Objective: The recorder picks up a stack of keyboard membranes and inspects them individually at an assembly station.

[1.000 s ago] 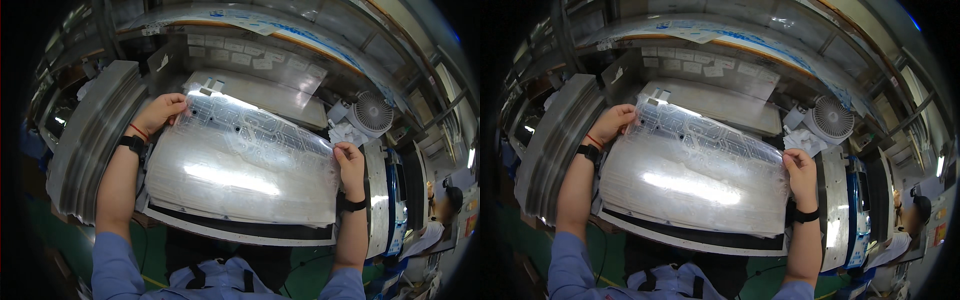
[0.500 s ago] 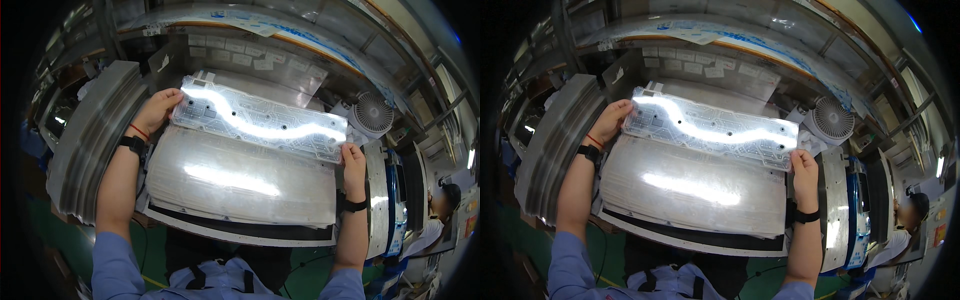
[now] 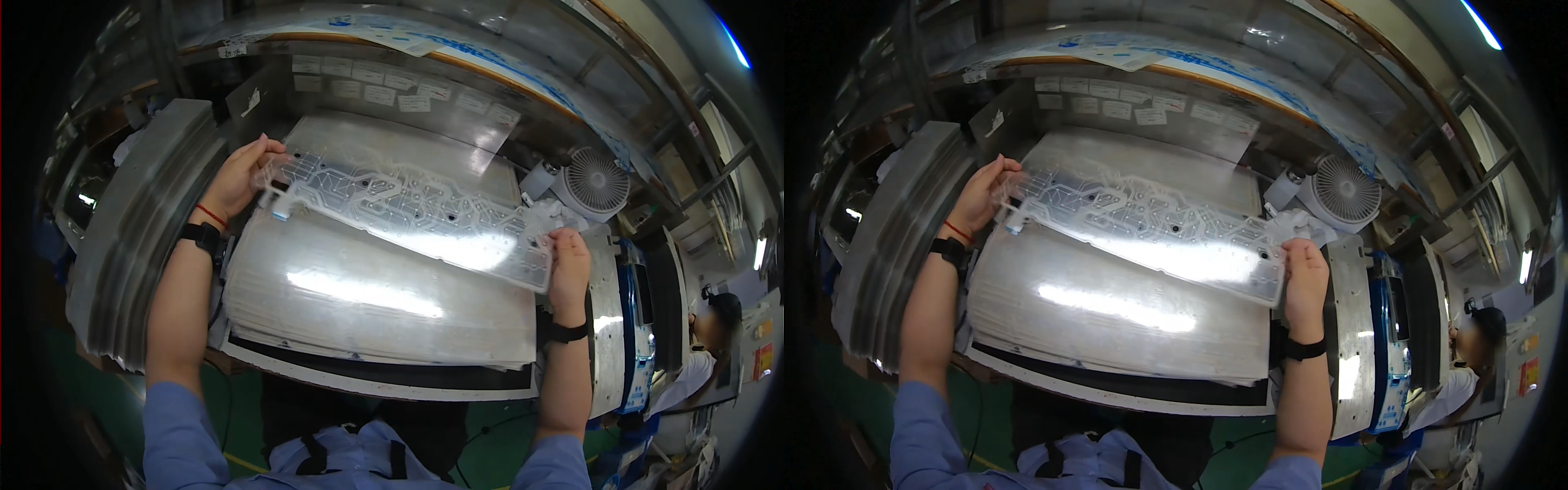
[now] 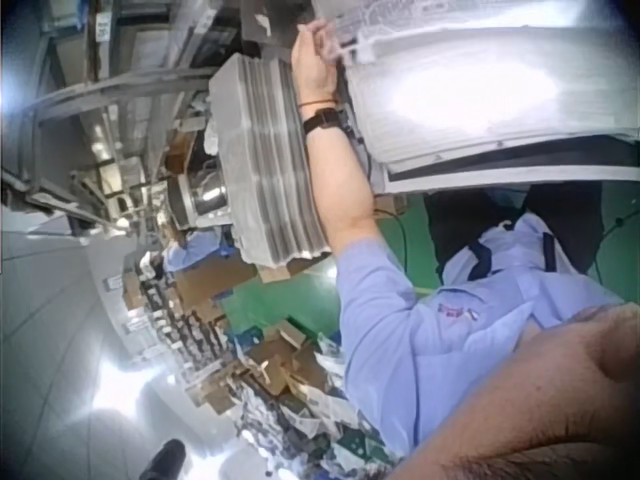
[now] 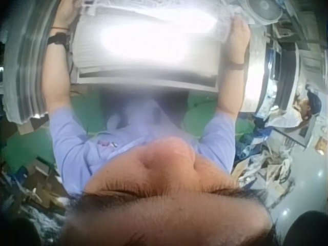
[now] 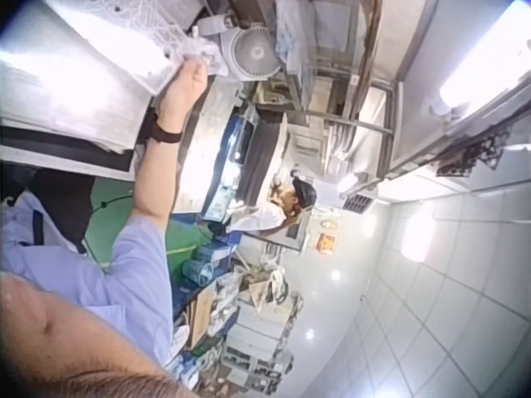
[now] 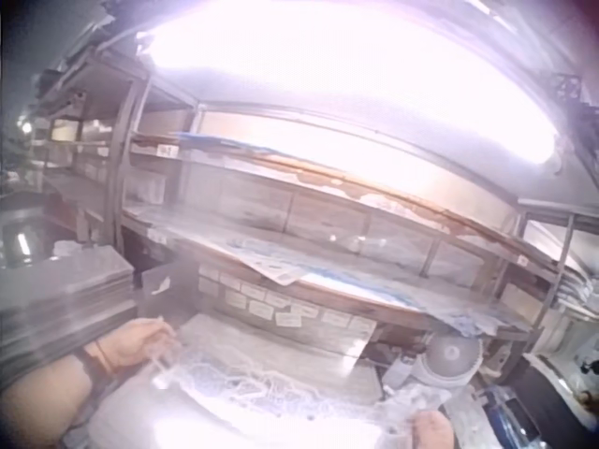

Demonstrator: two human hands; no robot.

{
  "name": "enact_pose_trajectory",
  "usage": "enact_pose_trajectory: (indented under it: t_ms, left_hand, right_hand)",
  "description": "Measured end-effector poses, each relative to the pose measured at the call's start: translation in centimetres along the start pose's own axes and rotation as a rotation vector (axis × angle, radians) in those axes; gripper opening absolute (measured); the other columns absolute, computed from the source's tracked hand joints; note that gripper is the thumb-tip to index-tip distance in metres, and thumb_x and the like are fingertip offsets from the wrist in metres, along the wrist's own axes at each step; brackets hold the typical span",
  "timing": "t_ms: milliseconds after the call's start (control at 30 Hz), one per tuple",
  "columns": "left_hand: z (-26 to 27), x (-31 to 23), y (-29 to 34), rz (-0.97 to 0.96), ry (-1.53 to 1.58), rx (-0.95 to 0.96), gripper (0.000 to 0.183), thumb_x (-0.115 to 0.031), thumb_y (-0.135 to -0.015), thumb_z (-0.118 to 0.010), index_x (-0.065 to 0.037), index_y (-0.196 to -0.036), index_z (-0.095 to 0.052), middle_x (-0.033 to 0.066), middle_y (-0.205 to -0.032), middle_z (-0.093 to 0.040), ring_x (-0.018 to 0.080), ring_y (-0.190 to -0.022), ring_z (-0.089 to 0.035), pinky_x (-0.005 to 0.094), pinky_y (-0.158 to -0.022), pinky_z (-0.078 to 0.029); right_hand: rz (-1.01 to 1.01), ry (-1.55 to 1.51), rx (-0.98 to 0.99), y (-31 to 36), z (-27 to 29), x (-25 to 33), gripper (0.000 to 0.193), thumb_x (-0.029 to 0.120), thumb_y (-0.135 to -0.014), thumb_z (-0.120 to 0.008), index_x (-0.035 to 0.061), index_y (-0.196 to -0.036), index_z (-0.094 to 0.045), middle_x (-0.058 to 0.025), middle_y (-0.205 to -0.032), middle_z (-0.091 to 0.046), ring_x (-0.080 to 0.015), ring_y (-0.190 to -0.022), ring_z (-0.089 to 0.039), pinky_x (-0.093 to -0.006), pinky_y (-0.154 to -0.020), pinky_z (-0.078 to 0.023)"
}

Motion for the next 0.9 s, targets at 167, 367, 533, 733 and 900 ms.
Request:
enact_pose_trajectory:
  t_ms: [167, 367, 533, 733, 900]
  left_hand:
    - [-1.1, 0.0, 0.5, -0.016, -0.207, 0.007, 0.032, -0.016, -0.096, -0.051, -0.003, -0.124, -0.052, 0.0041, -0.105, -0.063, 0.0065, -0.083, -0.058, 0.0189, -0.069, -0.048]
    - [0.5, 0.4, -0.3, 0.045, -0.365, 0.037, 0.020, -0.018, -0.095, -0.053, -0.005, -0.109, -0.056, 0.0018, -0.093, -0.063, 0.0019, -0.066, -0.051, 0.0145, -0.056, -0.041]
    - [0.1, 0.4, -0.1, 0.034, -0.285, 0.023, 0.017, -0.018, -0.097, -0.051, -0.004, -0.106, -0.055, 0.0013, -0.088, -0.061, 0.0009, -0.059, -0.047, 0.0137, -0.052, -0.039]
    - [2.1, 1.3, -1.0, -0.012, -0.120, -0.005, 0.028, -0.017, -0.098, -0.049, -0.001, -0.121, -0.050, 0.0058, -0.097, -0.061, 0.0023, -0.069, -0.051, 0.0134, -0.061, -0.044]
    - [0.0, 0.4, -0.4, -0.023, -0.036, -0.175, 0.043, -0.021, -0.099, -0.048, 0.002, -0.134, -0.041, 0.0130, -0.118, -0.059, 0.0119, -0.097, -0.060, 0.0192, -0.080, -0.051]
  right_hand:
    - [0.011, 0.073, 0.050, 0.4, -1.5, 0.7, 0.039, 0.002, -0.093, -0.052, -0.0020, -0.131, -0.042, -0.0026, -0.084, -0.060, -0.0073, -0.071, -0.059, -0.0196, -0.061, -0.046]
    - [-0.002, 0.143, 0.049, 0.3, -1.4, 0.4, 0.042, -0.001, -0.092, -0.050, -0.0017, -0.133, -0.040, 0.0003, -0.083, -0.056, -0.0055, -0.069, -0.052, -0.0191, -0.060, -0.045]
    - [-0.012, 0.149, 0.056, 0.3, -1.4, 0.6, 0.042, 0.003, -0.093, -0.051, -0.0019, -0.134, -0.039, -0.0011, -0.084, -0.056, -0.0068, -0.070, -0.054, -0.0185, -0.061, -0.046]
    - [-0.032, 0.173, 0.043, 0.1, -1.2, 0.2, 0.040, 0.011, -0.095, -0.053, -0.0008, -0.132, -0.043, -0.0046, -0.094, -0.061, -0.0092, -0.078, -0.056, -0.0225, -0.072, -0.047]
    - [-0.062, 0.318, 0.172, -0.2, -0.5, -1.2, 0.033, 0.014, -0.094, -0.056, -0.0003, -0.123, -0.055, -0.0059, -0.100, -0.062, -0.0116, -0.089, -0.057, -0.0237, -0.081, -0.045]
Point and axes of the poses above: each hand's wrist, its own y-axis away from the middle knuckle, its own z-axis out of the back of the hand, x = y × z, the point moved 1 cm from there along -y, towards the middle knuckle
